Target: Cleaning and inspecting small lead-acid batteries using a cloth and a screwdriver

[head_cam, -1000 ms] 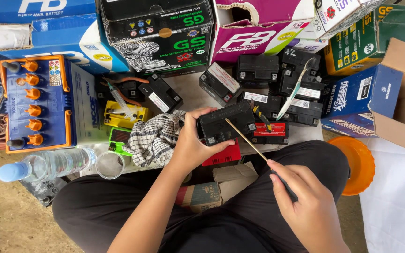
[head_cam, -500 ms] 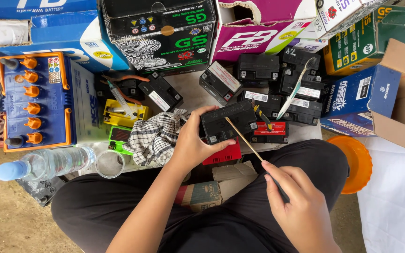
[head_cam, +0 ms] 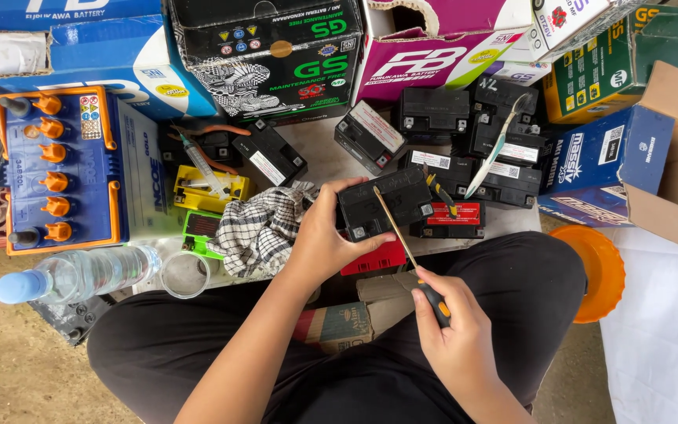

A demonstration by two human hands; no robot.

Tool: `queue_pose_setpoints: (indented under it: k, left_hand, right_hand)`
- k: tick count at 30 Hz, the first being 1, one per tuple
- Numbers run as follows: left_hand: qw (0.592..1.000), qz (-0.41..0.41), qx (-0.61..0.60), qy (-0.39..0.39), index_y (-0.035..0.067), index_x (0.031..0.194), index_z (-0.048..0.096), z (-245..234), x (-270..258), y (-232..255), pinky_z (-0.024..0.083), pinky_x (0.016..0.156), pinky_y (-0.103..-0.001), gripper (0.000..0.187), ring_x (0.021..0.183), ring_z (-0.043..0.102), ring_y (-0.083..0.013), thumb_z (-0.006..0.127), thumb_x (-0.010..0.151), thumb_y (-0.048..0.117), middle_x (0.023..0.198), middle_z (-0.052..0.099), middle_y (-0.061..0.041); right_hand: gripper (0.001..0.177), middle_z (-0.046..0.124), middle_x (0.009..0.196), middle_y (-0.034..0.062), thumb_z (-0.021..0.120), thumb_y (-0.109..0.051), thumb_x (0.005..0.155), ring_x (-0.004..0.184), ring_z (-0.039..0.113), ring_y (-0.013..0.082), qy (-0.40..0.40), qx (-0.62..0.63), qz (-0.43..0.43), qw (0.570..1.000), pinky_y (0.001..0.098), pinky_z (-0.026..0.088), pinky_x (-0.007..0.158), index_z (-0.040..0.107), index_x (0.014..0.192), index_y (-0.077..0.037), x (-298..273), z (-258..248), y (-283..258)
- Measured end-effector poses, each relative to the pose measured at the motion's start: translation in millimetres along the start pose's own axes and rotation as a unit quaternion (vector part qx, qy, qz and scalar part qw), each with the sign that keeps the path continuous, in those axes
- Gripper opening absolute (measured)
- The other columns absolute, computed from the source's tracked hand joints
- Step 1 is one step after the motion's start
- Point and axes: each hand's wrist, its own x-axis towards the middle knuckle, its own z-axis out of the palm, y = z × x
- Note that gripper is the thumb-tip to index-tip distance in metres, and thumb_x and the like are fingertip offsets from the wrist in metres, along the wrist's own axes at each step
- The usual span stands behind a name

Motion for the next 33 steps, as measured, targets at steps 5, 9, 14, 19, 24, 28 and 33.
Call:
queue_pose_setpoints:
  k: [5,9,14,19,24,28,33]
  left_hand:
    - [0.999,-0.031,-0.009,-0.006,0.006,0.129,0.052,0.5,0.3,0.3,0.059,0.088,-0.036,0.085,0.102,0.075,-0.0256,0.097,0.062,0.032,0.119,0.071,-0.012]
    - [0.998,-0.052,-0.020,-0.010,0.007,0.128,0.053,1.7,-0.2,-0.7,0.060,0.087,-0.036,0.084,0.101,0.076,-0.0247,0.097,0.061,0.031,0.117,0.072,-0.011]
    - [0.999,-0.032,-0.023,-0.006,0.006,0.130,0.051,3.0,-0.5,-1.1,0.058,0.090,-0.036,0.084,0.104,0.074,-0.0255,0.097,0.062,0.025,0.120,0.070,-0.012]
    - [1.000,-0.003,-0.024,0.000,0.005,0.140,0.045,4.8,-1.7,-5.2,0.056,0.098,-0.036,0.096,0.114,0.071,-0.0269,0.098,0.062,0.023,0.130,0.067,-0.015]
    - [1.000,0.002,-0.019,-0.004,0.005,0.131,0.051,1.9,0.1,-0.1,0.057,0.095,-0.036,0.082,0.108,0.072,-0.0264,0.097,0.064,0.022,0.123,0.068,-0.012]
    - [1.000,-0.009,-0.012,-0.011,0.006,0.131,0.051,1.7,0.2,-0.4,0.057,0.094,-0.037,0.083,0.107,0.072,-0.0257,0.097,0.064,0.024,0.122,0.068,-0.011]
    - [1.000,-0.015,-0.017,-0.017,0.006,0.131,0.051,0.6,0.0,0.6,0.057,0.094,-0.036,0.082,0.107,0.072,-0.0254,0.096,0.065,0.024,0.122,0.068,-0.011]
  right_hand:
    - [0.031,0.072,0.100,0.0080,0.072,-0.001,0.086,0.074,0.069,0.0126,-0.010,-0.002,0.007,1.000,0.0224,0.055,0.067,0.067,0.116,-0.002,7.8,-9.6,-10.5]
    - [0.031,0.071,0.094,0.0066,0.072,0.000,0.084,0.068,0.067,0.0116,-0.016,-0.036,0.013,0.999,0.0220,0.053,0.062,0.069,0.114,-0.003,4.5,-24.6,-10.1]
    - [0.031,0.071,0.093,0.0067,0.072,0.002,0.082,0.071,0.067,0.0135,-0.002,-0.056,0.016,0.998,0.0238,0.054,0.066,0.070,0.113,-0.002,4.3,-39.3,-6.0]
    - [0.030,0.070,0.091,0.0066,0.072,0.001,0.084,0.067,0.065,0.0122,0.000,-0.074,0.010,0.997,0.0227,0.051,0.060,0.071,0.114,-0.002,10.5,-42.9,-8.2]
    - [0.031,0.071,0.093,0.0060,0.072,0.002,0.083,0.067,0.066,0.0137,0.004,-0.095,0.003,0.995,0.0245,0.052,0.060,0.073,0.113,-0.004,11.7,-48.2,-11.9]
    - [0.033,0.071,0.094,0.0062,0.073,0.003,0.082,0.069,0.067,0.0141,0.004,-0.114,-0.006,0.993,0.0256,0.053,0.062,0.074,0.114,-0.004,16.2,-56.5,-17.4]
    - [0.033,0.071,0.093,0.0038,0.074,0.000,0.082,0.057,0.060,0.0137,-0.018,-0.163,0.007,0.986,0.0276,0.047,0.051,0.076,0.114,-0.008,21.6,-65.5,-25.1]
